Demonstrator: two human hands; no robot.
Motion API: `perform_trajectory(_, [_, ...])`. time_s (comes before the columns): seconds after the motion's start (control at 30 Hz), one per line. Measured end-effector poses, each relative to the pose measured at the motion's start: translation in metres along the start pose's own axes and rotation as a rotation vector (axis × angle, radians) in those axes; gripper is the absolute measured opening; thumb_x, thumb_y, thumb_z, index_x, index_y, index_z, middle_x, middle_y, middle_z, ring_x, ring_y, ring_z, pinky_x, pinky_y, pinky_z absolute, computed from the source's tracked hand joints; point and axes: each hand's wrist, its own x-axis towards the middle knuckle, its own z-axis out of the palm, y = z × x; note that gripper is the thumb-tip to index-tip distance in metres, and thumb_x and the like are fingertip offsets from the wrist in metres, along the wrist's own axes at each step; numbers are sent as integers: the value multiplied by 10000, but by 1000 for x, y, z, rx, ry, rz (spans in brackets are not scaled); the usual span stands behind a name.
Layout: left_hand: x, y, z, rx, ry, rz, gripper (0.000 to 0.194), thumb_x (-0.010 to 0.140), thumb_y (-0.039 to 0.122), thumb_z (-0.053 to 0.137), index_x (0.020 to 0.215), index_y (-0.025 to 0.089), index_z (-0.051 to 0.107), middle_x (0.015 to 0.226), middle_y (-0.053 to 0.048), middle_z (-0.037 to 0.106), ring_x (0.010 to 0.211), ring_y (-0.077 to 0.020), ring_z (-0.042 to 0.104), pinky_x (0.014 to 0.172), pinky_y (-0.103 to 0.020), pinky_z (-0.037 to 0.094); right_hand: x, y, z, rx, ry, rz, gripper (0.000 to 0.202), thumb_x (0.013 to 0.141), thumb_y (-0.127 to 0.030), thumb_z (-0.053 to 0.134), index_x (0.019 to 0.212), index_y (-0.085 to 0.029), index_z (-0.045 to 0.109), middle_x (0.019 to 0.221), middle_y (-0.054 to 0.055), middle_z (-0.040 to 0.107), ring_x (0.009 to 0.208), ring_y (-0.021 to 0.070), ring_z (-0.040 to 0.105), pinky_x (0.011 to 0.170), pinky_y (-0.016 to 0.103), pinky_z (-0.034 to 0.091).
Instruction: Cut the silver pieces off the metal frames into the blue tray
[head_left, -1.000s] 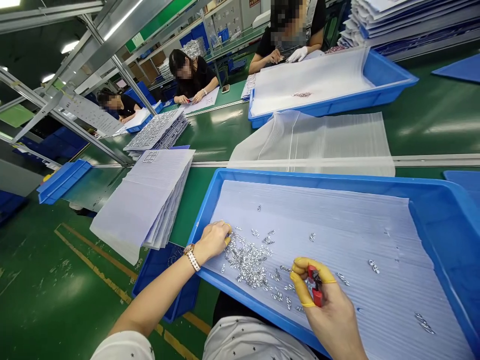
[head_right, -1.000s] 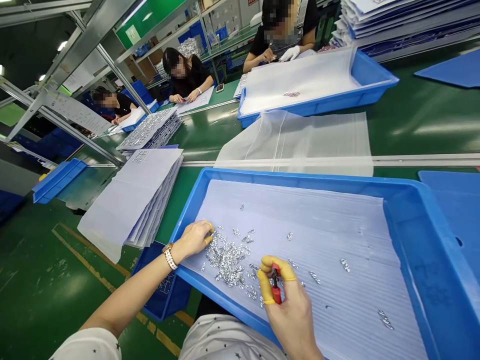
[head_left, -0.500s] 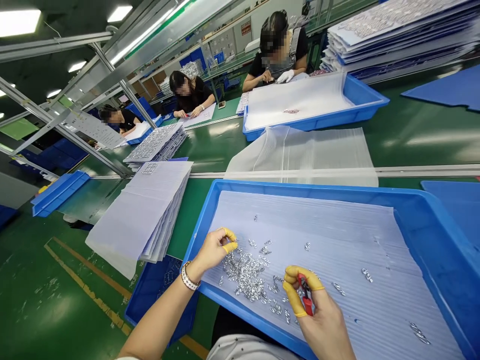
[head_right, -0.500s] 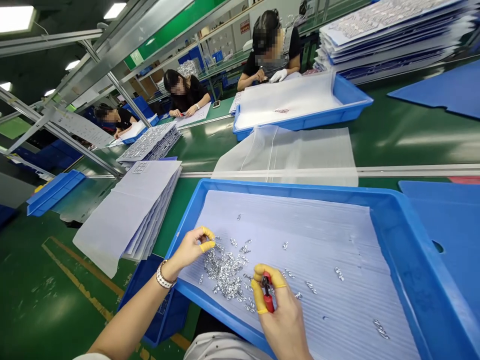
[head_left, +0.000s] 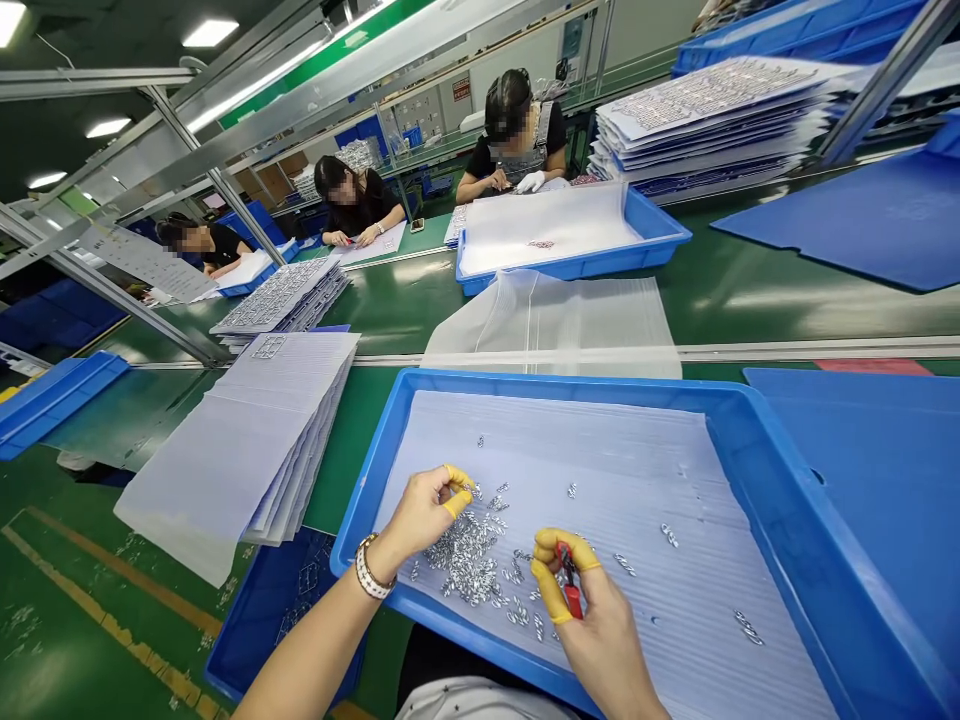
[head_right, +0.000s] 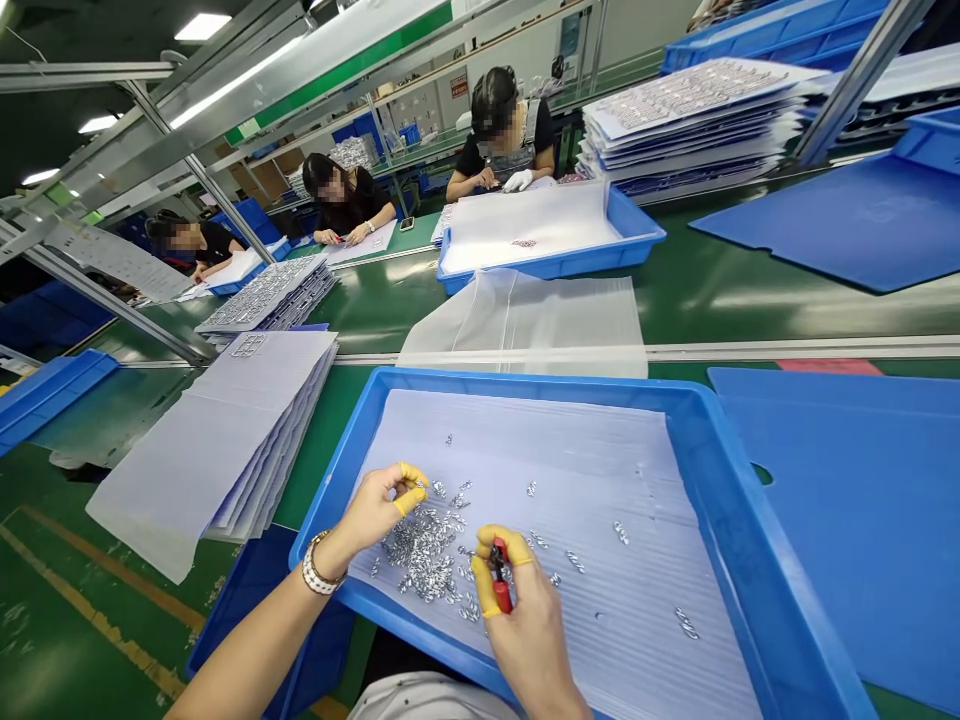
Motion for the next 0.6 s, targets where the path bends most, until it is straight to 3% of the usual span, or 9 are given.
perform_trajectory(0.4, [-2,23,4,128,-157,16,102,770,200,555,781,161,648,697,-4,637,590,-118,523,568,-222,405,-2,7,-1,-53,-39,6,248,872,-384,540,1046,-213,584,901,57,674,798,186,654,737,280,541])
perform_trajectory(0.6, [-2,36,3,203,-259,58,110,750,149,515,738,162,623,624,18,596,548,-106,504,522,-204,374,-3,17,8,-21,-105,-35,407,888,-349,495,1276,-229,528,923,50,646,749,165,620,679,272,526])
